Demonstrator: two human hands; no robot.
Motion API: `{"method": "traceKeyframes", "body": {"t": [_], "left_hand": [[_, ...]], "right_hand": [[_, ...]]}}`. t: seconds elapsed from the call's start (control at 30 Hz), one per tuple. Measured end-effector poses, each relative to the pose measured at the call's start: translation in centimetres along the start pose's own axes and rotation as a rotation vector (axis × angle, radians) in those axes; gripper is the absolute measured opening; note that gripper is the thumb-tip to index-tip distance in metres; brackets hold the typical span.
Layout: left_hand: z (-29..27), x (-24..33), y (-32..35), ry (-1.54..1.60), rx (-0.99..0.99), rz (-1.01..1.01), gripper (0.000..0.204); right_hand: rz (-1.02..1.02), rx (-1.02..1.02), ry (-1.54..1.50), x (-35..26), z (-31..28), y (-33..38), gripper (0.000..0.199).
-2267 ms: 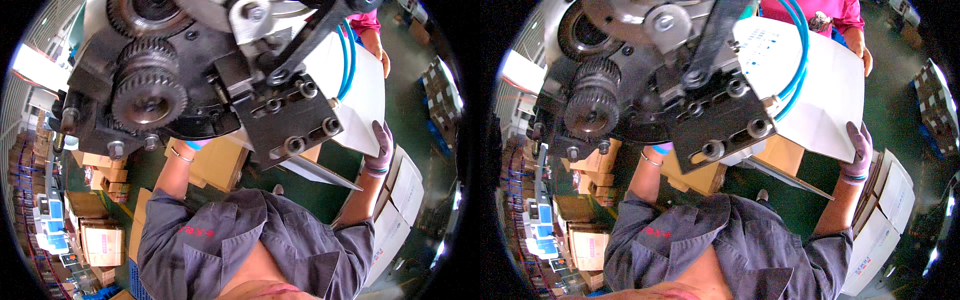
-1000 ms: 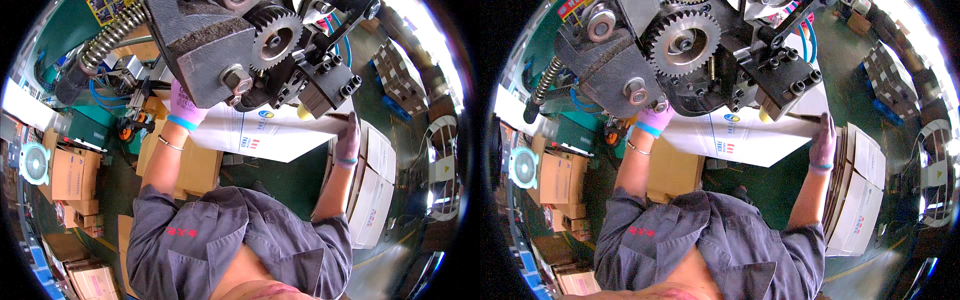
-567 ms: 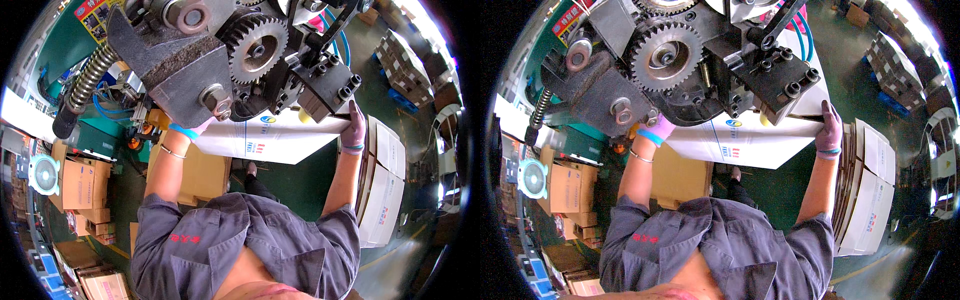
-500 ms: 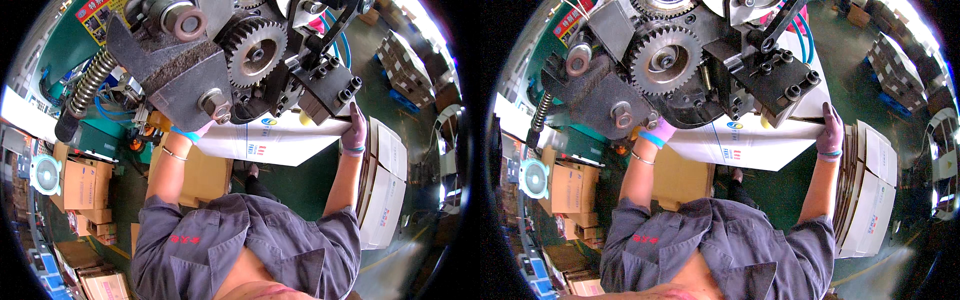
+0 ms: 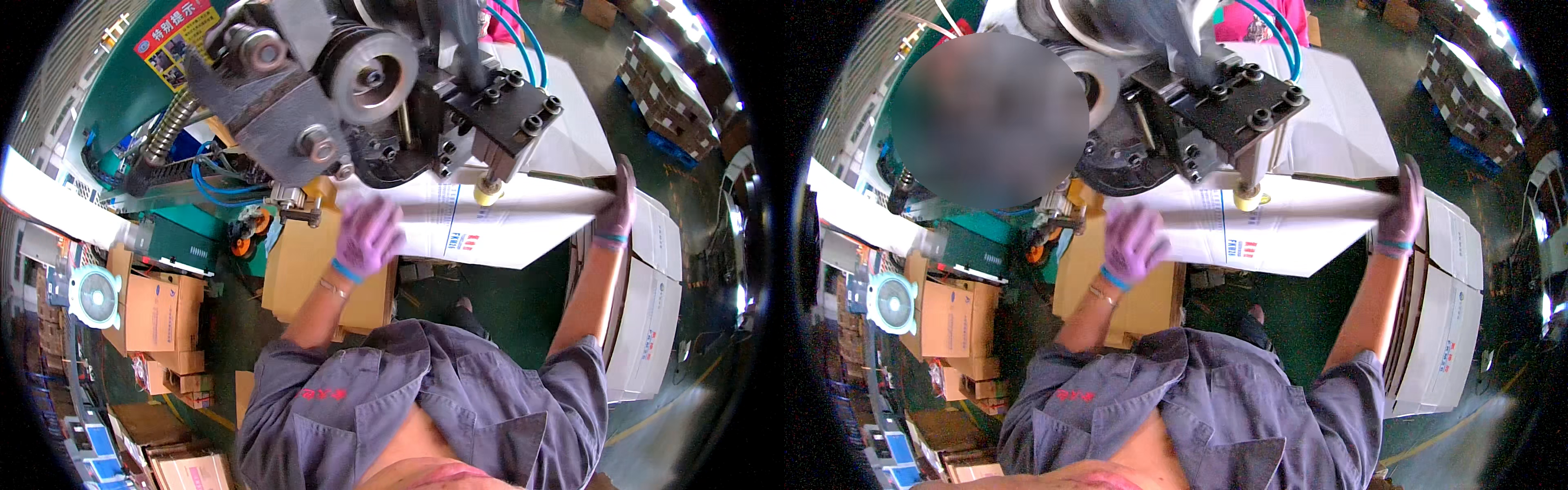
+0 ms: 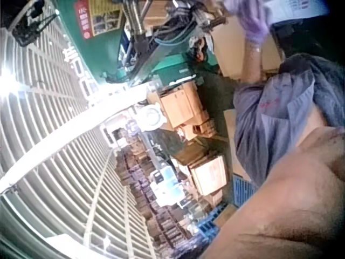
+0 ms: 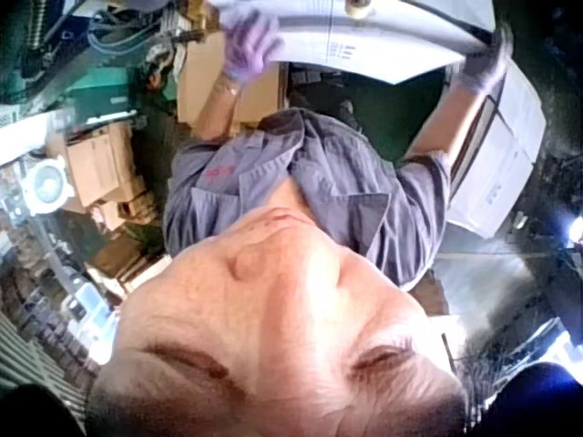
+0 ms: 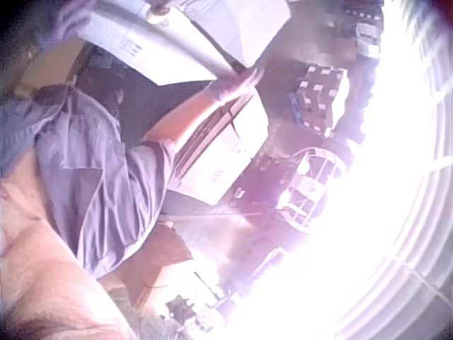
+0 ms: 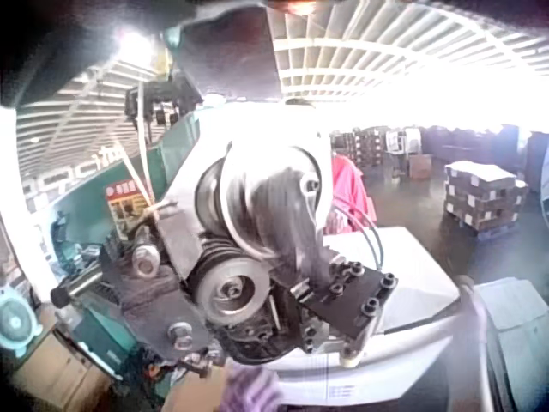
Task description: The person folds cardboard boxes by hand and with the assistance of a machine, placing each folded box onto a growing stack on the floor.
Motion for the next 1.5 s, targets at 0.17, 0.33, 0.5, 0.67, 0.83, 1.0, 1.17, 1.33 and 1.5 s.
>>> {"method": "traceKeyframes", "body": {"t": [0.17, 0.33, 0.5, 0.67, 0.83, 1.0, 1.17, 1.33, 1.5], "left_hand": [[5.4, 1.0, 11.0, 0.272, 0.043, -0.815, 0.068], [7.3, -4.5, 9.0, 0.925, 0.079, -1.085, 0.056], [12.2, -0.5, 9.5, 1.740, 0.411, -0.929, 0.029], [9.5, 9.9, -9.0, 1.274, -0.065, -0.661, 0.024], [10.9, 14.5, -24.5, 1.024, 0.007, -0.126, 0.033], [11.9, 20.1, -33.6, 0.817, 0.064, 0.363, 0.031], [12.8, 24.2, -33.8, 0.893, 0.051, 0.520, 0.027], [12.1, 26.0, -33.6, 1.001, -0.259, 0.850, 0.024], [11.7, 27.5, -33.8, 1.047, -0.285, 0.951, 0.025]], "right_hand": [[0.248, -0.020, 0.113, -5.7, 0.7, 1.4, 0.053], [0.199, -0.302, 0.067, -4.9, 1.6, 1.9, 0.043], [0.335, -0.151, -0.121, -3.9, -8.6, 0.2, 0.038], [0.315, 0.221, -0.553, 4.0, -30.8, 3.6, 0.035], [0.462, 0.443, -0.804, 9.6, -40.3, 11.3, 0.043], [0.716, 0.473, -0.284, 23.1, -52.0, 20.7, 0.040], [0.690, 0.432, 0.683, 17.3, -54.4, 10.6, 0.035], [0.478, 0.030, 0.312, -1.2, -38.6, -9.5, 0.056], [0.455, -0.116, 1.466, -3.2, -25.0, -19.1, 0.067]]}}
Point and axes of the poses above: each hand's wrist, its own y-axis away from the middle knuckle, its own z-axis out of the palm, x = y × z, the point moved 1 cm from there along -y, towards the middle knuckle, and after that the axes turned 15 degrees about z, right-handed, at the moved point
